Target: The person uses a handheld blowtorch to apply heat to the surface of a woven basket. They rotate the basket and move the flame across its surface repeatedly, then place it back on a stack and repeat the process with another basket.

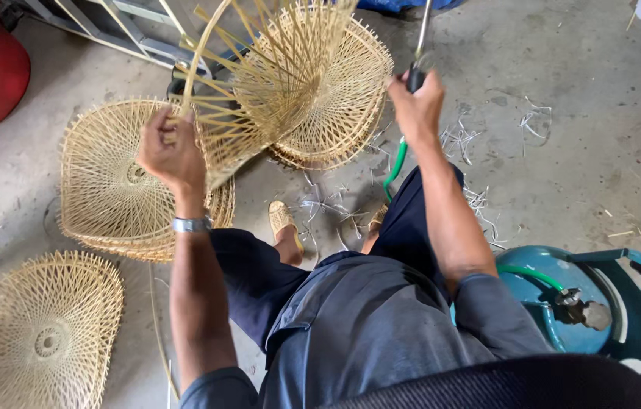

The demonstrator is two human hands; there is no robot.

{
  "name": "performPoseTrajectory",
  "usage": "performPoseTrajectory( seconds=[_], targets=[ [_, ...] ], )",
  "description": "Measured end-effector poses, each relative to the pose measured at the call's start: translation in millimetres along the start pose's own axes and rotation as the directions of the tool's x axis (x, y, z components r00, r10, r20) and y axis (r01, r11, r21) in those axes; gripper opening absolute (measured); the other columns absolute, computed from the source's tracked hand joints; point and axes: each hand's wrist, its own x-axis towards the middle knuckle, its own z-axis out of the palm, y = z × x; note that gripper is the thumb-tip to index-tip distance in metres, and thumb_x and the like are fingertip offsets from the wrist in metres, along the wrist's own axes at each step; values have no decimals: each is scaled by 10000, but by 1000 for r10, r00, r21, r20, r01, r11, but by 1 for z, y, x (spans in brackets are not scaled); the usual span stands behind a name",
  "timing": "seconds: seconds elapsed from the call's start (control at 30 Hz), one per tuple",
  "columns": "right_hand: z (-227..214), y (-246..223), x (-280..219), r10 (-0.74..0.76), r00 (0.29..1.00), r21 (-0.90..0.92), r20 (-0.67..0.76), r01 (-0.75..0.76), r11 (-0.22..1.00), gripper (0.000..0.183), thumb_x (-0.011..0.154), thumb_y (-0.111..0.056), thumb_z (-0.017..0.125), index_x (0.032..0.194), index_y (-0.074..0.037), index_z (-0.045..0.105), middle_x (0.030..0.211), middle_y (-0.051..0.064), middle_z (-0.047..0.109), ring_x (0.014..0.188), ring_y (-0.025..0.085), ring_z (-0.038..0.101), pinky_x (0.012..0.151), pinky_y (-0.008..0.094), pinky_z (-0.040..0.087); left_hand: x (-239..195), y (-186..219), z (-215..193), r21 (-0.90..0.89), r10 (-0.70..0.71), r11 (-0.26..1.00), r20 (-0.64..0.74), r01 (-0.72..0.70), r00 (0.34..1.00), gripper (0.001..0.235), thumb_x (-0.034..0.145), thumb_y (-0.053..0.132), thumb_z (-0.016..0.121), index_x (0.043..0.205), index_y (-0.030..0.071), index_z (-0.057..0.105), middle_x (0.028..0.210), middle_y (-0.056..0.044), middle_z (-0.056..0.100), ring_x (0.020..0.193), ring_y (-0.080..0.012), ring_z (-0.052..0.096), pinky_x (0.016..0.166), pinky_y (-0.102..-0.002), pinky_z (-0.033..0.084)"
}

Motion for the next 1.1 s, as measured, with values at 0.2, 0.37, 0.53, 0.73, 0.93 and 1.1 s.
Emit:
performPoseTrajectory(
  seconds=[0.2, 0.37, 0.53, 0.73, 0.93, 1.1],
  targets=[
    [-29, -64, 33, -365, 931, 100, 7, 362, 927, 391, 894, -135, 925, 1066, -28, 590, 900, -6, 617, 656, 64, 640, 487, 234, 497, 48, -6, -38, -66, 60, 997, 174, -49, 983, 187, 1013, -22, 840, 1173, -7, 744, 1014, -121, 774, 771, -137, 763, 628, -234, 668],
    [-53, -79, 40, -467, 869, 79, 161, 460, 884, 445, 875, -171, 963, 1096, -18, 608, 928, 11, 597, 705, 103, 613, 588, 252, 535, 71, 5, -52, -150, 25, 989, 277, 18, 961, 160, 1028, -36, 842, 1164, -26, 758, 1050, -154, 753, 775, -141, 742, 620, -256, 671],
    [-63, -69, 30, -605, 752, 3, 261, 626, 780, 481, 840, -12, 926, 1197, 8, 605, 1057, 57, 687, 926, 145, 636, 833, 298, 569, 84, 12, -59, -276, 63, 960, 365, 43, 929, 218, 1008, -90, 814, 1204, -47, 731, 1099, -166, 737, 864, -152, 746, 706, -272, 671],
    [-71, -68, 16, -492, 834, -204, 250, 543, 815, 405, 843, -22, 968, 948, -52, 578, 871, 12, 654, 793, 100, 612, 726, 272, 527, 95, 10, -55, -82, 26, 997, 428, 10, 903, 234, 1025, 13, 855, 1233, 2, 749, 1159, -135, 747, 958, -179, 754, 817, -311, 672],
    [-70, -99, -7, -464, 868, -200, 174, 493, 847, 421, 821, -2, 954, 967, -36, 561, 859, -11, 614, 779, 84, 609, 706, 250, 543, 53, -10, -20, 502, 349, 810, 1, -302, 937, 450, 905, 98, 897, 1307, 31, 705, 1336, -179, 590, 1286, -305, 523, 1106, -559, 442],
    [-62, -128, -24, -622, 752, -304, 220, 658, 688, 444, 772, 31, 937, 1018, 33, 568, 828, 63, 654, 735, 180, 679, 670, 317, 551, -104, 26, 34, 242, 133, 959, 69, -146, 989, 340, 911, 18, 785, 1218, 56, 645, 1236, -116, 649, 1224, -287, 599, 1056, -463, 510]
  ],
)
